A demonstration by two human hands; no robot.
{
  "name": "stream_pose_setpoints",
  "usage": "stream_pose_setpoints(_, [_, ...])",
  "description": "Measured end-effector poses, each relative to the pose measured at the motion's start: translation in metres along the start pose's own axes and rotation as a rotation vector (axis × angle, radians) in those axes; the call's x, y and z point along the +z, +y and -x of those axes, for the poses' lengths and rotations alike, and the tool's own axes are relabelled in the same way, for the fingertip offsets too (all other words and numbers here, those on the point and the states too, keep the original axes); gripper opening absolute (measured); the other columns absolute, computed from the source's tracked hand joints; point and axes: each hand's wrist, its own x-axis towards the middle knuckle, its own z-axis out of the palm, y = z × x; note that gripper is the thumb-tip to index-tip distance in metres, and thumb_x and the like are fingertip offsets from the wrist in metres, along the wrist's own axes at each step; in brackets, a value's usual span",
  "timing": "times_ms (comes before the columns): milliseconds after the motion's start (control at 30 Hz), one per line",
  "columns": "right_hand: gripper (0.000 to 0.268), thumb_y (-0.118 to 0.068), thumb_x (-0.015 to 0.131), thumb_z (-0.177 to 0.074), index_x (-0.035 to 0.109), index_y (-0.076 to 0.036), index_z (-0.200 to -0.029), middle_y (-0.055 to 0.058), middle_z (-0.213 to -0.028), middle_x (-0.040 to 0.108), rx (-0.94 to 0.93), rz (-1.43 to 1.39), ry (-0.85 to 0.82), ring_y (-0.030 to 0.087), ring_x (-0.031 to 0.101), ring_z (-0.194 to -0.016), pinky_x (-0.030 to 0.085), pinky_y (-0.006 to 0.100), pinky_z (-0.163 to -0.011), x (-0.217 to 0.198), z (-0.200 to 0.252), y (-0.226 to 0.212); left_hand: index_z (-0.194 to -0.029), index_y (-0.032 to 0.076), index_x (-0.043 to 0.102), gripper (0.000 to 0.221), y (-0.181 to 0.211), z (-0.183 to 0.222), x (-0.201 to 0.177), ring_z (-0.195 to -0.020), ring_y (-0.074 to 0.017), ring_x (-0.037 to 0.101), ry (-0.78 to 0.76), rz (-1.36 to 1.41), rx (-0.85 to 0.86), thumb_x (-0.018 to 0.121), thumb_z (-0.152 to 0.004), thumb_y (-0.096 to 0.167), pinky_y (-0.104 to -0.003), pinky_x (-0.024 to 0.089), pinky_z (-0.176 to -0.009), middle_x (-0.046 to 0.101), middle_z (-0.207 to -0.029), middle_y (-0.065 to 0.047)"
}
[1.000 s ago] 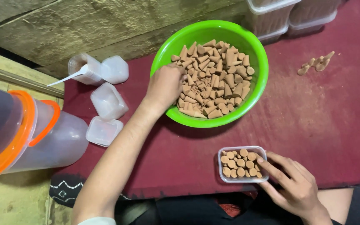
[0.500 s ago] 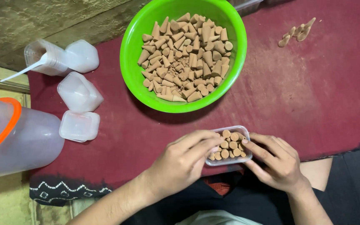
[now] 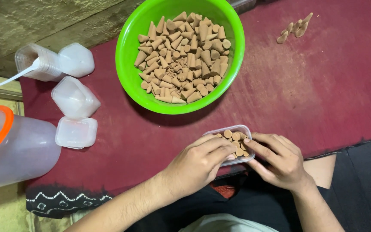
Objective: The person is picking up incense cones from a large green bowl and arranging them into small plastic containers for packaging.
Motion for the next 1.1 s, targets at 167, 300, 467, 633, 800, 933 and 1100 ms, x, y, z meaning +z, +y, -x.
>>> stream_pose_setpoints(167, [0.034,-0.021,0.075,-0.092,0.068,0.000,-0.118,0.022,-0.115,0.070,-0.011,-0.014,0.025,0.032,0.072,-0.092,0.058,0.038,-0.080,-0.001,0.000,0.000,-0.116,0.000,0.069,0.019,-0.002,0.001,0.003,-0.106,-0.0329,0.065,0.030,0.020,-0.025,0.070,-0.097,0.001,-0.041,0.057,-0.100,0.066,-0.108,-0.012])
stream_pose_setpoints(300, [0.040,-0.030,0.079,-0.089,0.070,-0.003,-0.118,0.022,-0.119,0.068,-0.030,0.037,0.067,0.033,0.067,-0.101,0.055,0.043,-0.092,0.000,0.008,-0.002,-0.123,-0.006,0.063,0.026,-0.002,0.006,0.004,-0.110,-0.0347,0.066,0.060,0.004,-0.017,0.066,-0.100,0.006,-0.044,0.053,-0.108,0.070,-0.117,-0.016])
stream_pose_setpoints(467, [0.039,-0.032,0.082,-0.089,0.071,-0.007,-0.117,0.015,-0.116,0.070,-0.082,0.127,0.088,0.031,0.063,-0.102,0.051,0.041,-0.092,-0.008,-0.007,-0.022,-0.115,-0.002,0.068,0.023,0.000,0.020,0.003,-0.105,-0.0314,0.066,0.188,-0.126,-0.029,0.073,-0.097,0.011,-0.040,0.056,-0.097,0.069,-0.112,-0.013])
stream_pose_setpoints(633, [0.031,-0.031,0.080,-0.091,0.073,-0.011,-0.113,0.007,-0.111,0.073,-0.187,0.207,0.034,0.026,0.065,-0.096,0.044,0.040,-0.086,-0.007,-0.016,-0.030,-0.112,0.006,0.069,0.038,-0.009,0.043,0.003,-0.110,-0.0315,0.065,0.247,-0.207,-0.035,0.083,-0.088,0.032,-0.043,0.051,-0.094,0.067,-0.122,-0.013])
stream_pose_setpoints(800, [0.028,-0.027,0.081,-0.091,0.072,-0.010,-0.113,0.006,-0.110,0.073,-0.177,0.242,0.008,0.024,0.066,-0.092,0.044,0.037,-0.082,-0.002,-0.020,-0.034,-0.126,0.010,0.066,0.049,-0.021,0.055,0.017,-0.124,-0.0402,0.062,0.210,-0.326,0.025,0.082,-0.090,0.040,-0.050,0.053,-0.099,0.060,-0.135,-0.022])
stream_pose_setpoints(933, [0.025,-0.024,0.081,-0.092,0.072,-0.011,-0.112,0.006,-0.110,0.074,-0.210,0.244,-0.015,0.023,0.066,-0.090,0.041,0.037,-0.081,-0.004,-0.024,-0.035,-0.123,0.012,0.070,0.035,-0.023,0.054,0.021,-0.126,-0.0405,0.063,0.249,-0.361,0.060,0.080,-0.095,0.031,-0.049,0.054,-0.100,0.061,-0.135,-0.024])
stream_pose_setpoints(1100, [0.027,-0.023,0.080,-0.094,0.070,-0.013,-0.117,0.009,-0.110,0.072,-0.288,0.249,-0.001,0.025,0.067,-0.093,0.042,0.038,-0.081,-0.003,-0.021,-0.027,-0.127,0.002,0.063,0.050,-0.028,0.058,0.024,-0.124,-0.0403,0.064,0.292,-0.256,0.066,0.088,-0.088,0.020,-0.049,0.058,-0.101,0.059,-0.135,-0.027])
